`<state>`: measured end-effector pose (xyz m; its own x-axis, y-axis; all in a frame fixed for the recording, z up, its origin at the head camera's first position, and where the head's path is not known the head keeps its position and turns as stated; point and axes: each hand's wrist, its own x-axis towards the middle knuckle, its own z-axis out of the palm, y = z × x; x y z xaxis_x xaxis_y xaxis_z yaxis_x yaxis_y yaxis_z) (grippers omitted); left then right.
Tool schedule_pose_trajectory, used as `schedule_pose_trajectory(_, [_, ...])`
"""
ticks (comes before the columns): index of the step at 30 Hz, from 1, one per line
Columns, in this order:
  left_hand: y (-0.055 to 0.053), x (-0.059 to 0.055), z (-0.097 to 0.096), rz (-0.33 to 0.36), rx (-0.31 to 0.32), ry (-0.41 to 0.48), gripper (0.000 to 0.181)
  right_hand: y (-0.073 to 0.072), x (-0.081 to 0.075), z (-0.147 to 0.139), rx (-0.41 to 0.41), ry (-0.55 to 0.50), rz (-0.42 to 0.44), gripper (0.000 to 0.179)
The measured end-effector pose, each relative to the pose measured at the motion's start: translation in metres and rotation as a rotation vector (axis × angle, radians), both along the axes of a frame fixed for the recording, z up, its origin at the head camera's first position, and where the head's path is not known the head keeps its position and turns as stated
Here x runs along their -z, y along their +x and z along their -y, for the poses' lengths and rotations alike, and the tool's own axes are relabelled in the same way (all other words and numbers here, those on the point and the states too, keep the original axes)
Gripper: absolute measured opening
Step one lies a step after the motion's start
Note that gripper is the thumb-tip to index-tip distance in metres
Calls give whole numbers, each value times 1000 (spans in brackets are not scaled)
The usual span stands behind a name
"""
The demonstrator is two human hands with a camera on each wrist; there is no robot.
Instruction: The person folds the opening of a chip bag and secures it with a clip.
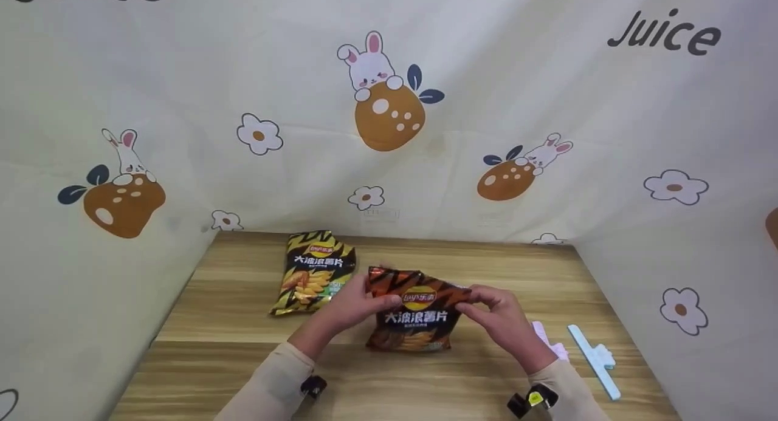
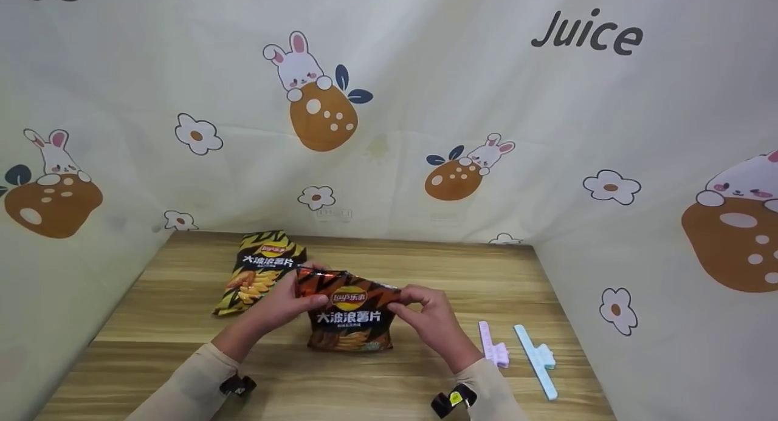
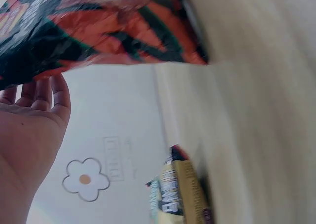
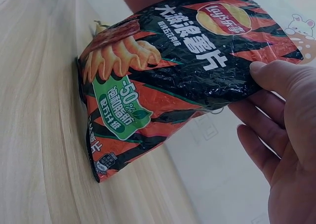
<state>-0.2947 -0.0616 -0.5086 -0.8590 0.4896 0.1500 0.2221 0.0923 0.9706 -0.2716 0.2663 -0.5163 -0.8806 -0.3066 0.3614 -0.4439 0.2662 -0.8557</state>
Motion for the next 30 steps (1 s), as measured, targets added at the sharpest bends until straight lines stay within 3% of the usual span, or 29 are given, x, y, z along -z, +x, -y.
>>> schedule_pose_trajectory(5, [-5, -17, 6, -105, 5, 55, 42, -1, 0, 0, 5, 4, 1, 5])
schedule_pose_trajectory(10, [-6, -34, 10, -240, -7, -3, 31, -1, 1, -1, 6, 2, -8, 8])
schedule_pose_trajectory(21, [-5, -69, 6, -488, -10, -274, 33, -1, 0, -1, 3, 0, 7, 6])
schedule_pose_trajectory(27, [2, -83, -4, -547, -26, -485, 38, 0, 0, -2, 7, 4, 11, 3])
schedule_pose_trajectory(30, [3, -88, -9, -559, -18, -548, 39, -1, 0, -2, 3, 8, 12, 5])
